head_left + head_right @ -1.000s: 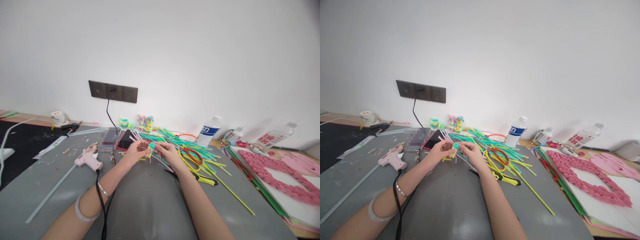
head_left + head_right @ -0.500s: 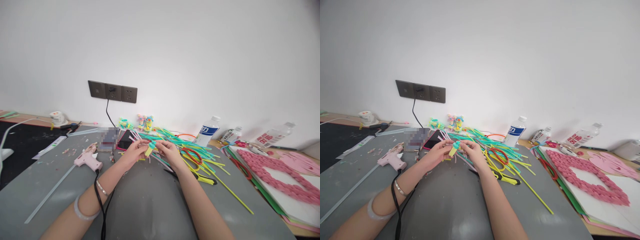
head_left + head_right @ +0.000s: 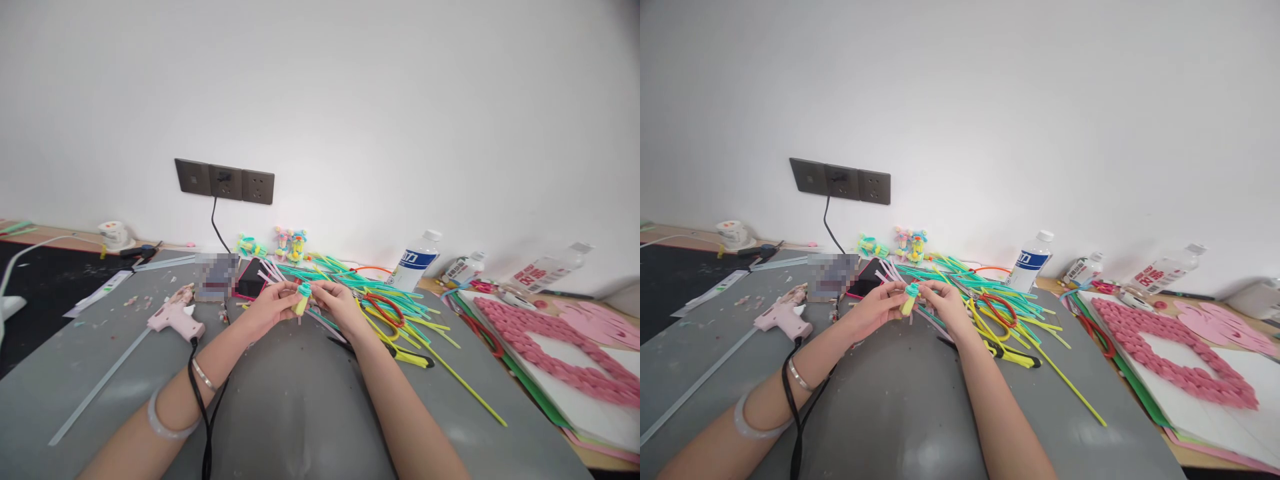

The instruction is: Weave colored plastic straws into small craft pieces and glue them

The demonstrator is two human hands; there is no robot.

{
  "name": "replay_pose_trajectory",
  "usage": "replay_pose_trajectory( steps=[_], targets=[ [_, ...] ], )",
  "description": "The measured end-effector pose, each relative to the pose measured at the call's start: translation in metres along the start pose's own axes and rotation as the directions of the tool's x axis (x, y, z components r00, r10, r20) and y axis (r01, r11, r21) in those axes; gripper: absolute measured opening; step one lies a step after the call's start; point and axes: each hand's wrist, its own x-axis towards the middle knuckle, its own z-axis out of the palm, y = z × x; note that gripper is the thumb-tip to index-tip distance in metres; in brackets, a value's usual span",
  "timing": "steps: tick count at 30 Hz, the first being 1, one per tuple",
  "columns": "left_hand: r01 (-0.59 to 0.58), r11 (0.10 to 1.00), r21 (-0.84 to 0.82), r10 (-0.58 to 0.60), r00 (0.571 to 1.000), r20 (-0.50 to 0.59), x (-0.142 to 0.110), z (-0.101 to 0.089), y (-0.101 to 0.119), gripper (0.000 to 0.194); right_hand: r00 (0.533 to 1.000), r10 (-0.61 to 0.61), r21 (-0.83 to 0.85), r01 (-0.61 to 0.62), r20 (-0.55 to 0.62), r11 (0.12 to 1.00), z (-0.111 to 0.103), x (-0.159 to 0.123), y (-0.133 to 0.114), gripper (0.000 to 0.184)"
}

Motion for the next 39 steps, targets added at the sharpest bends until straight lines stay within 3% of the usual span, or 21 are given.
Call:
replay_pose_trajectory(
  steps=[12,21,26,33,39],
  targets=[
    [0.016,0.997,0.071,-0.020,0.998,0.058,-0.0006,-0.0028,-0.0015,0.039,0.999,0.002,0.080,-0.005,0.035,0.997,0.0002,-0.0016,-0.0023,0.028],
    [0.005,0.994,0.105,-0.009,0.999,0.033,-0.0009,-0.0016,0.0006,0.040,0.992,-0.030,0.120,0.015,0.125,0.993,-0.0010,-0.0017,-0.0014,0.024],
    [0.013,0.994,0.110,-0.017,0.999,0.039,-0.0013,-0.0008,0.0012,0.039,0.988,0.012,0.140,-0.033,0.152,0.990,-0.0012,-0.0018,-0.0028,0.026],
    [0.046,0.997,0.069,-0.044,0.998,-0.043,-0.0028,0.0012,0.0022,0.072,0.985,-0.021,0.149,-0.004,0.169,0.989,-0.0011,-0.0016,-0.0017,0.022],
    [0.005,0.978,0.209,0.006,0.999,-0.053,-0.0007,0.0008,0.0005,0.076,0.987,0.023,0.123,-0.043,0.159,0.991,-0.0002,-0.0025,-0.0043,0.025]
  ],
)
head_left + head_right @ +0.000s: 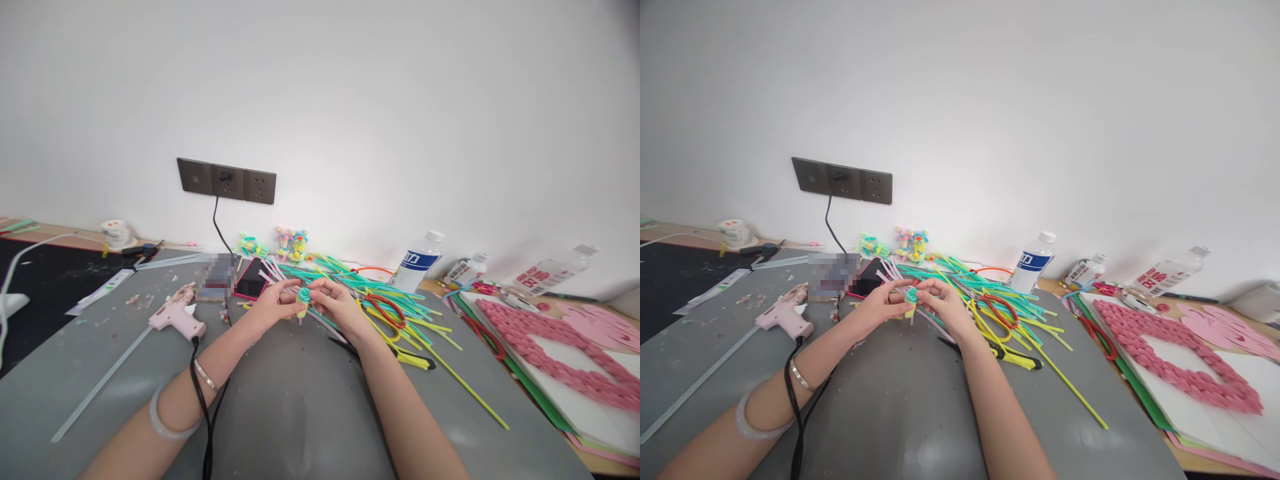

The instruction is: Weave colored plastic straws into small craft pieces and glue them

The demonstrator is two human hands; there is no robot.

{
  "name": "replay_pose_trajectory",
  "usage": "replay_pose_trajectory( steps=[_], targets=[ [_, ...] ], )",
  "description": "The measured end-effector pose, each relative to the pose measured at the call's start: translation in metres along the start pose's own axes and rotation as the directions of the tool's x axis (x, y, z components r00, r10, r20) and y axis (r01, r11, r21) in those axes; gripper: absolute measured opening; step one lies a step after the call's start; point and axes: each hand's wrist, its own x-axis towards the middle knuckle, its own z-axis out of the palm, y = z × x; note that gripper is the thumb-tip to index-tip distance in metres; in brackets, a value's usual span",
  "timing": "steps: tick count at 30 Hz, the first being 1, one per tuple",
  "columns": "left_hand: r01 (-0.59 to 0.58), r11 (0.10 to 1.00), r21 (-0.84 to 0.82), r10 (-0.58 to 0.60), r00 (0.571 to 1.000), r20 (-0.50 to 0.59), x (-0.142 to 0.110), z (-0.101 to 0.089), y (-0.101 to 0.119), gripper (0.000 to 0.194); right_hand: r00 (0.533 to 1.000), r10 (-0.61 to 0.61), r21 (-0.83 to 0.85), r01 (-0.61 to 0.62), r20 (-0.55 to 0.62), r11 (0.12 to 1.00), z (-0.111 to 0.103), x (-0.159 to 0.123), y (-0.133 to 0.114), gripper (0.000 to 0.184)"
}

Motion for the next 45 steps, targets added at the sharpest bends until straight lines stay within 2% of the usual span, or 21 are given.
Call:
replay_pose_trajectory(
  steps=[5,10,13,17,23,30,37,45],
  targets=[
    [-0.054,0.995,0.079,0.054,0.999,0.007,0.0025,-0.0016,-0.0012,0.076,1.000,0.010,-0.093,-0.012,-0.013,0.996,-0.0006,-0.0002,-0.0014,0.030],
    [-0.069,0.992,0.106,0.068,0.998,0.009,0.0028,-0.0023,-0.0022,0.076,0.997,-0.029,-0.185,0.015,-0.069,0.983,-0.0003,-0.0007,-0.0031,0.026],
    [-0.052,0.994,0.093,0.050,0.998,0.024,0.0029,-0.0022,-0.0023,0.078,0.998,-0.018,-0.169,0.006,-0.067,0.986,-0.0010,-0.0004,-0.0023,0.027],
    [-0.051,0.995,0.091,0.046,0.997,0.054,0.0021,-0.0016,-0.0007,0.069,0.998,-0.006,-0.102,0.000,-0.063,0.995,-0.0026,0.0015,0.0006,0.030],
    [-0.052,0.996,0.069,0.048,0.997,0.059,0.0012,-0.0009,0.0004,0.062,0.992,-0.024,-0.035,0.019,-0.127,0.999,-0.0048,0.0037,0.0012,0.033],
    [-0.046,0.996,0.081,0.042,0.998,0.047,0.0008,-0.0005,0.0006,0.057,0.998,0.017,-0.080,-0.021,-0.055,0.997,-0.0034,0.0015,0.0005,0.032],
    [-0.069,0.990,0.125,0.064,0.997,0.045,0.0008,-0.0009,-0.0004,0.046,0.997,0.021,-0.085,-0.027,-0.071,0.996,-0.0044,0.0025,0.0022,0.032],
    [-0.094,0.988,0.121,0.087,0.994,0.062,0.0033,-0.0025,-0.0045,0.046,0.996,0.027,-0.099,-0.035,-0.085,0.995,-0.0054,0.0026,0.0026,0.031]
  ],
)
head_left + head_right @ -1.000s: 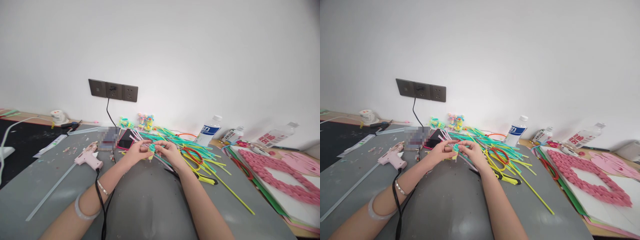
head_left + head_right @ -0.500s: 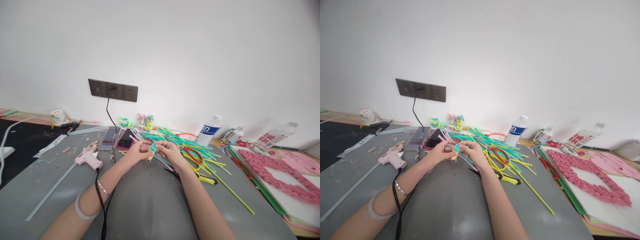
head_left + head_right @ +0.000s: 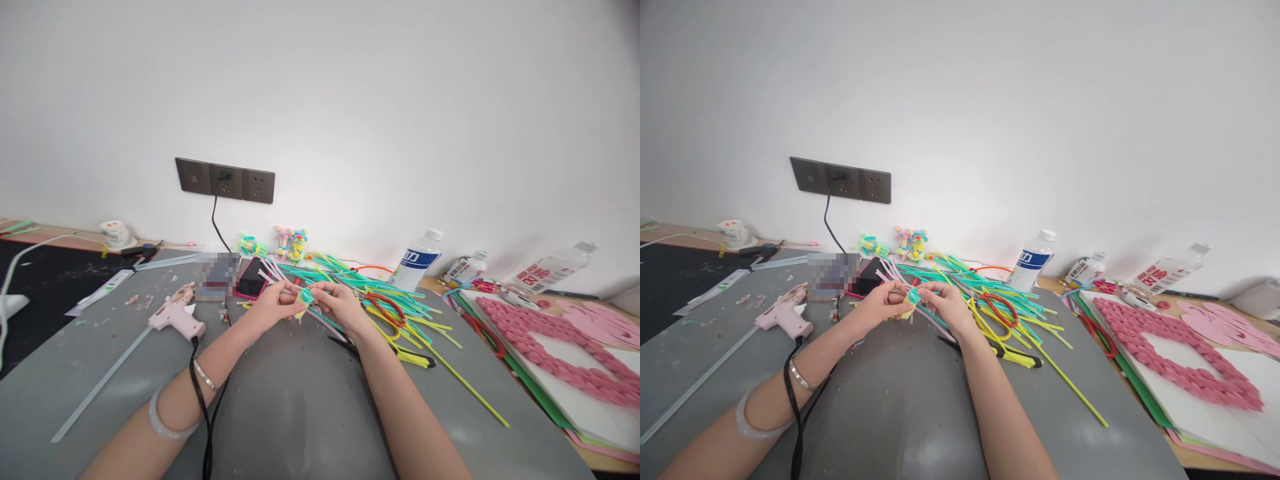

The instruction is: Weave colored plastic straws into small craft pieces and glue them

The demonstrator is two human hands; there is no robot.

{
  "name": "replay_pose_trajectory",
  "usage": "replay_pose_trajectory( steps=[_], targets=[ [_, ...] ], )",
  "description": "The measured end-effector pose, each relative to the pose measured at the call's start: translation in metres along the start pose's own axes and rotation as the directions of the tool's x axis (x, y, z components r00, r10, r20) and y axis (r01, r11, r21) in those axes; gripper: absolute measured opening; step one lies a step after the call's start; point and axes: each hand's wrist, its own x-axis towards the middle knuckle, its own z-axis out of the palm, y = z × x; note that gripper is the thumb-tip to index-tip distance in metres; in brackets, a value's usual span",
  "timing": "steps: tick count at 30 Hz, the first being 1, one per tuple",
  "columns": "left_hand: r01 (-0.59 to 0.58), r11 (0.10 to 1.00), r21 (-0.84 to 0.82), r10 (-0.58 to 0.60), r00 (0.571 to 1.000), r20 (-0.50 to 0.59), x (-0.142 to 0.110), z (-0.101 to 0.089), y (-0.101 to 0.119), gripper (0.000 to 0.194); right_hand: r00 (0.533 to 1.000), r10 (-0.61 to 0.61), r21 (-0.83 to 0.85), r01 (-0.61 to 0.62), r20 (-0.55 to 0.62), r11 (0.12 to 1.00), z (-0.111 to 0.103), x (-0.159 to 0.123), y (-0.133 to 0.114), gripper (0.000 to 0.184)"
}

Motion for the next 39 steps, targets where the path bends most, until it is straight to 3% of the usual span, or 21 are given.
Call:
replay_pose_trajectory(
  steps=[9,16,20,26,33,39],
  targets=[
    [0.013,1.000,0.014,-0.013,1.000,0.015,-0.001,0.000,0.001,0.045,1.000,-0.019,-0.041,0.019,-0.015,0.999,0.001,0.000,0.000,0.033],
    [-0.117,0.953,0.278,0.079,0.986,0.145,-0.003,-0.002,-0.011,0.032,0.993,-0.097,-0.069,0.092,-0.071,0.993,0.004,-0.003,-0.005,0.032],
    [-0.203,0.921,0.332,0.197,0.979,0.053,-0.001,-0.003,-0.006,0.030,0.987,-0.154,-0.109,0.149,-0.041,0.983,0.004,-0.003,-0.005,0.028],
    [-0.158,0.970,0.185,0.172,0.983,-0.059,0.002,-0.007,0.003,0.035,0.973,-0.230,-0.188,0.230,0.021,0.955,0.008,-0.004,-0.005,0.027],
    [-0.018,0.994,-0.107,0.019,1.000,0.011,-0.002,-0.004,0.005,0.032,0.979,-0.201,-0.158,0.204,0.032,0.966,0.013,-0.007,-0.010,0.021],
    [0.080,0.971,-0.227,-0.081,0.997,0.006,-0.002,-0.002,0.009,0.030,0.974,-0.225,-0.170,0.225,0.021,0.959,0.011,-0.006,-0.006,0.019]
  ],
)
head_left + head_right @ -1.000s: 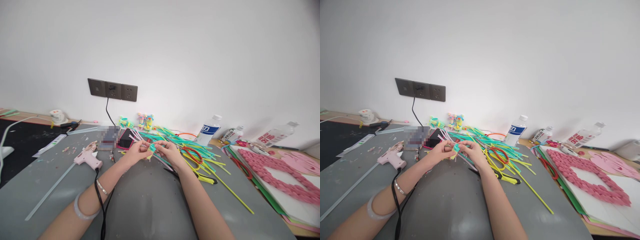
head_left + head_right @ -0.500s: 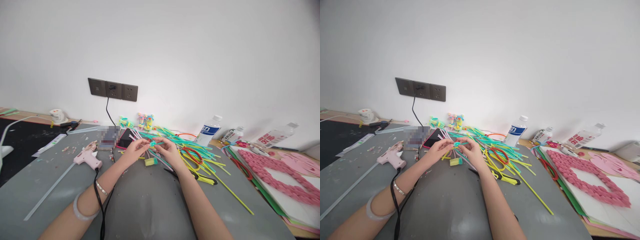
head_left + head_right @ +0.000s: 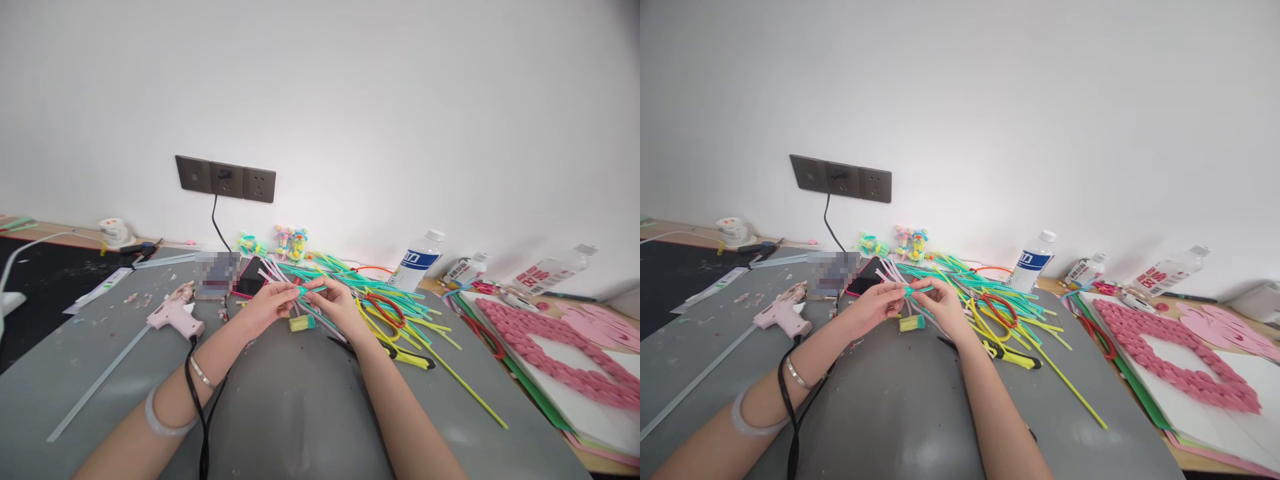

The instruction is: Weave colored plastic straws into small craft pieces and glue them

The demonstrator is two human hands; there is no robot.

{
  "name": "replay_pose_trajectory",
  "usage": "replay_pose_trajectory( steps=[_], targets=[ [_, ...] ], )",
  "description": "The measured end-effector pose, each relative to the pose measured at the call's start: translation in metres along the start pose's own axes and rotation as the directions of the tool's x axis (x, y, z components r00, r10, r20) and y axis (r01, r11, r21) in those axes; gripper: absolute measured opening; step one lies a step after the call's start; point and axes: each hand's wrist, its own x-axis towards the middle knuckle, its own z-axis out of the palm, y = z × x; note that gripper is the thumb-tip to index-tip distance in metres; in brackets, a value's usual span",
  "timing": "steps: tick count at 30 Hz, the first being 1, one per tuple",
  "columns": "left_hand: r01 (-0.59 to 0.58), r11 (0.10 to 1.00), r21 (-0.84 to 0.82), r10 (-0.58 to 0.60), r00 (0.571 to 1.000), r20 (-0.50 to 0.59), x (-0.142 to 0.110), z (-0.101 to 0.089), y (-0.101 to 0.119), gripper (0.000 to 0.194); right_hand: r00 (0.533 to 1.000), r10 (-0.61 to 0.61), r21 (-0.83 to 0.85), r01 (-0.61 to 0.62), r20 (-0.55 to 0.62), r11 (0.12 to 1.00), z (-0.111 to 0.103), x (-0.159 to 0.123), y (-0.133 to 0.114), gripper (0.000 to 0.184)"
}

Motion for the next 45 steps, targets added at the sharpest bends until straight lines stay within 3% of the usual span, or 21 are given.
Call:
replay_pose_trajectory(
  steps=[14,33,45],
  targets=[
    [-0.021,1.000,0.018,0.020,1.000,0.017,0.0024,-0.0049,-0.0039,0.035,0.940,-0.339,-0.270,0.336,0.037,0.902,0.0035,-0.0012,0.0054,0.013],
    [0.005,1.000,0.015,-0.005,1.000,-0.009,0.0017,-0.0033,-0.0004,0.034,0.877,-0.472,-0.445,0.458,0.085,0.770,0.0050,-0.0014,0.0052,0.007],
    [-0.014,1.000,-0.028,0.013,1.000,-0.027,0.0001,-0.0005,0.0008,0.037,0.855,-0.515,-0.460,0.481,0.058,0.746,0.0092,-0.0035,0.0038,0.006]
  ],
)
